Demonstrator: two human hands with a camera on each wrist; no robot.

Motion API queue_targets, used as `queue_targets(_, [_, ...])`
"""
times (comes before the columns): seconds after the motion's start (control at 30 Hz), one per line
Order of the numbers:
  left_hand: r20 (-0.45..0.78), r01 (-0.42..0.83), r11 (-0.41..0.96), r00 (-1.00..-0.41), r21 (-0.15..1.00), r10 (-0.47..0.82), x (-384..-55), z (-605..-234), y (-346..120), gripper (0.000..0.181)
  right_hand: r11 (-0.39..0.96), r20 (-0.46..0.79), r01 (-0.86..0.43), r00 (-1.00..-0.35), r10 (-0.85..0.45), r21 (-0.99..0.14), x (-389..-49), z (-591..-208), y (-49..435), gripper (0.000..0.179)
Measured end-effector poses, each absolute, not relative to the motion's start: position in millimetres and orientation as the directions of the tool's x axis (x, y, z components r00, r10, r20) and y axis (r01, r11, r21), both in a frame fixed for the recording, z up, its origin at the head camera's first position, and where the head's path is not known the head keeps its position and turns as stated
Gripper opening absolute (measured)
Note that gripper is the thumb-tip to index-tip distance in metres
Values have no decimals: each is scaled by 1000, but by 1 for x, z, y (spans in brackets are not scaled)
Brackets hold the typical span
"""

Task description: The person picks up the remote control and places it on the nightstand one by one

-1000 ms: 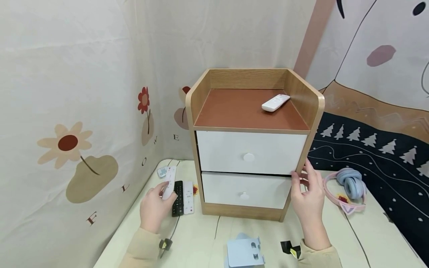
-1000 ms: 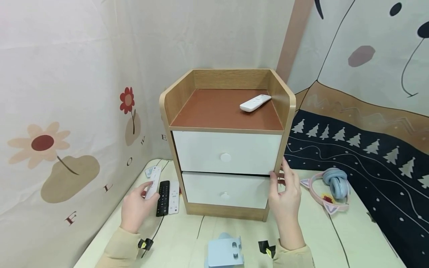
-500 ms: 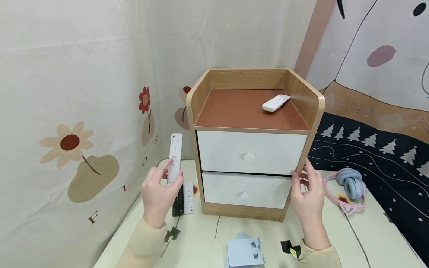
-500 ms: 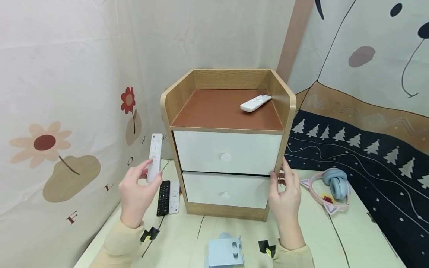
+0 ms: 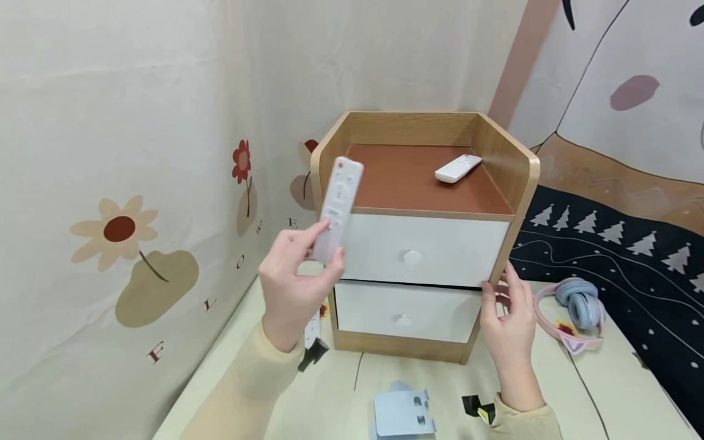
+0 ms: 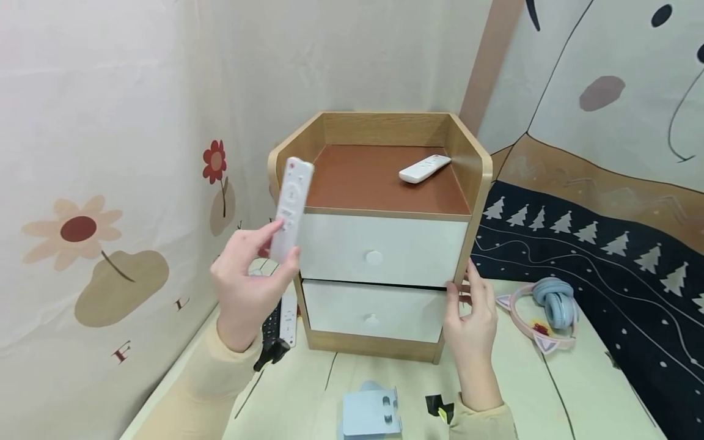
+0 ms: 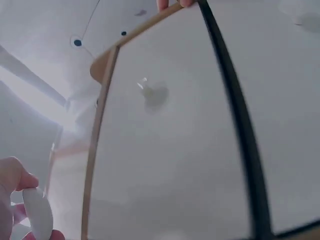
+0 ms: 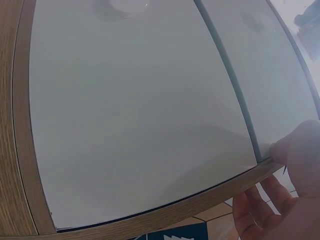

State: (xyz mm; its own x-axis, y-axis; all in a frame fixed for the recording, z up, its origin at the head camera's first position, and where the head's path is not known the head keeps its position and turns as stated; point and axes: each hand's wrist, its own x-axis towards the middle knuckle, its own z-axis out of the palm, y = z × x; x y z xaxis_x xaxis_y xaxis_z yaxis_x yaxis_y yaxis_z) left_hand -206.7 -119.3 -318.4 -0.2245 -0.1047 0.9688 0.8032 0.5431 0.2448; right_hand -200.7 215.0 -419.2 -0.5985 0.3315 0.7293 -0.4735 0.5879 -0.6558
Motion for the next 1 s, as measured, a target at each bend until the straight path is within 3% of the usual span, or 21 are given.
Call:
queue_targets(0.43, [983, 705, 702, -182, 103, 39, -223, -283, -75, 34, 597, 736, -475, -596, 321, -646, -203, -421, 214, 60])
queue_targets(0.7, [972, 671, 740, -200, 47, 119, -236, -258, -57, 31, 594, 742, -483, -582, 332, -644, -203, -420, 217, 60])
queue_targets(0.83, [950, 660, 748, -274, 76, 146, -246, -249, -52, 29, 599, 748, -486, -578, 326, -637, -203, -420, 217, 60])
queue_targets(1.0, [880, 608, 772, -452, 185, 145, -256, -237, -49, 25, 603, 748, -482, -580, 323, -635, -202, -420, 217, 60])
